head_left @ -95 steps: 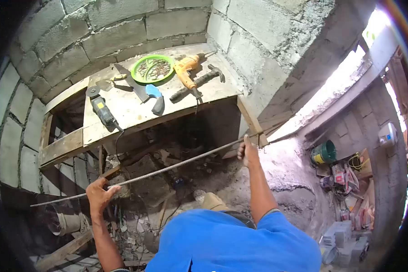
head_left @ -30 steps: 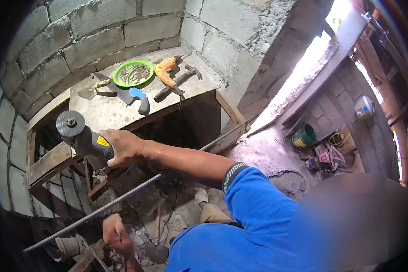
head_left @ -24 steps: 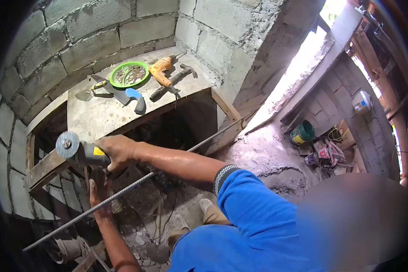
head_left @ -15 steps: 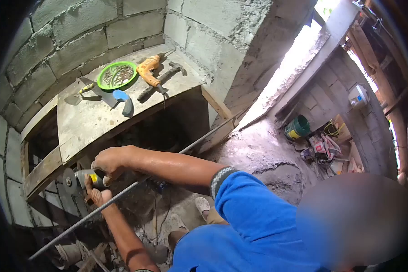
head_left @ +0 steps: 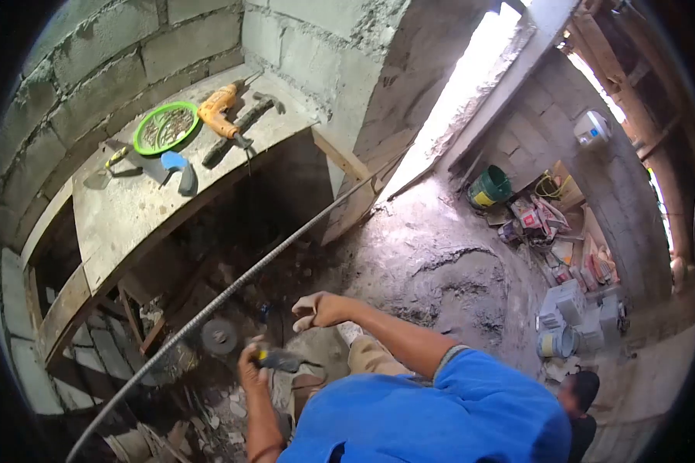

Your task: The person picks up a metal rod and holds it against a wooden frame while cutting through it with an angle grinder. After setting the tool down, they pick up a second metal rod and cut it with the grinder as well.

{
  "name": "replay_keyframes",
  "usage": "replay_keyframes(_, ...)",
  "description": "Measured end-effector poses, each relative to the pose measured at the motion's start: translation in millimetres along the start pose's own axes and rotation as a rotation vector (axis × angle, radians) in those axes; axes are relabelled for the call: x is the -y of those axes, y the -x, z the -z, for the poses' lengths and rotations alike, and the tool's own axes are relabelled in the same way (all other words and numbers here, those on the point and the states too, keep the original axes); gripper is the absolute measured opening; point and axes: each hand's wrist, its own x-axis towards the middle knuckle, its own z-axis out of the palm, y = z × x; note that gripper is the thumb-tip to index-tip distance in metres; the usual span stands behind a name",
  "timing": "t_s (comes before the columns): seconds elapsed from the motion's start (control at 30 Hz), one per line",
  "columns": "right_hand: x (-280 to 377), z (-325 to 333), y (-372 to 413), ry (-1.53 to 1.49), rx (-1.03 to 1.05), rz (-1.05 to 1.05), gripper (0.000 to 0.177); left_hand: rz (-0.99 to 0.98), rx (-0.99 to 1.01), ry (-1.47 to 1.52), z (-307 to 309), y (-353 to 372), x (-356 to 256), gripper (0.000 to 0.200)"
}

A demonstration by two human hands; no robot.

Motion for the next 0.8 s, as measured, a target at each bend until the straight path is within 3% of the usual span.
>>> replay_keyframes(0.07,-40.6,-32.5,-25.1,0.104,0.242,-0.035,0.093,0.084,-0.044,0.060,-19.4,-8.8,47.5,0.039)
replay_keyframes(0.13,-80.0,-64.4,-29.2,0.047,0.261,-0.014,0.092,-0.009,0.070,-0.020,-83.0,7.8,61.9,0.043)
replay_keyframes(0.2,-66.1,-44.7,0.1,-0.248,0.339,-0.138,0.092,-0.020,0.100,-0.096,-107.6,0.4,79.8,0.051)
replay_keyframes(0.27,-102.7,-47.1,13.4,-0.420,0.326,-0.213,0.086,0.069,0.136,-0.363,-131.1,-4.8,78.5,0.057)
replay_keyframes(0.33,-144.0,-51.1,31.0,-0.607,0.087,-0.179,0.070,0.089,0.228,-0.608,-139.1,-22.8,94.8,0.054)
replay_keyframes(0.4,-162.9,-40.6,39.9,-0.110,-0.074,0.250,0.061,0.116,0.264,-0.691,-167.0,-25.0,103.7,0.059)
replay_keyframes(0.47,-158.6,-20.6,75.6,-0.680,-0.272,0.176,0.053,0.202,0.382,-0.842,-200.4,-18.8,116.2,0.070)
replay_keyframes(0.5,-166.7,-14.8,78.6,-0.786,-0.247,0.035,0.060,0.259,0.424,-0.877,-217.3,-15.1,120.6,0.089)
replay_keyframes(0.53,-174.1,-10.0,82.0,-0.795,-0.255,0.036,0.060,0.266,0.427,-0.887,-231.4,-11.0,128.8,0.089)
replay_keyframes(0.6,-145.1,23.4,96.9,-0.948,-0.434,-0.002,0.055,-0.163,0.290,-1.234,-253.3,0.1,151.0,0.106)
replay_keyframes(0.63,-134.2,40.4,101.7,-1.032,-0.485,-0.032,0.050,-0.292,0.349,-1.199,-255.7,-6.8,162.9,0.115)
replay_keyframes(0.67,-131.0,52.7,103.3,-1.037,-0.490,-0.022,0.050,-0.298,0.353,-1.208,-266.6,-8.6,167.5,0.115)
replay_keyframes(0.73,-130.1,69.1,108.1,-1.051,-0.601,-0.060,0.046,-0.313,0.041,-1.503,-292.0,-10.5,176.1,0.109)
replay_keyframes(0.77,-134.4,78.8,112.0,-0.886,-0.588,-0.044,0.046,-0.376,-0.020,-1.557,-313.9,-7.1,177.3,0.090)
replay_keyframes(0.8,-141.9,85.5,116.6,-0.890,-0.591,-0.039,0.046,-0.381,-0.018,-1.563,-321.5,-10.7,173.5,0.090)
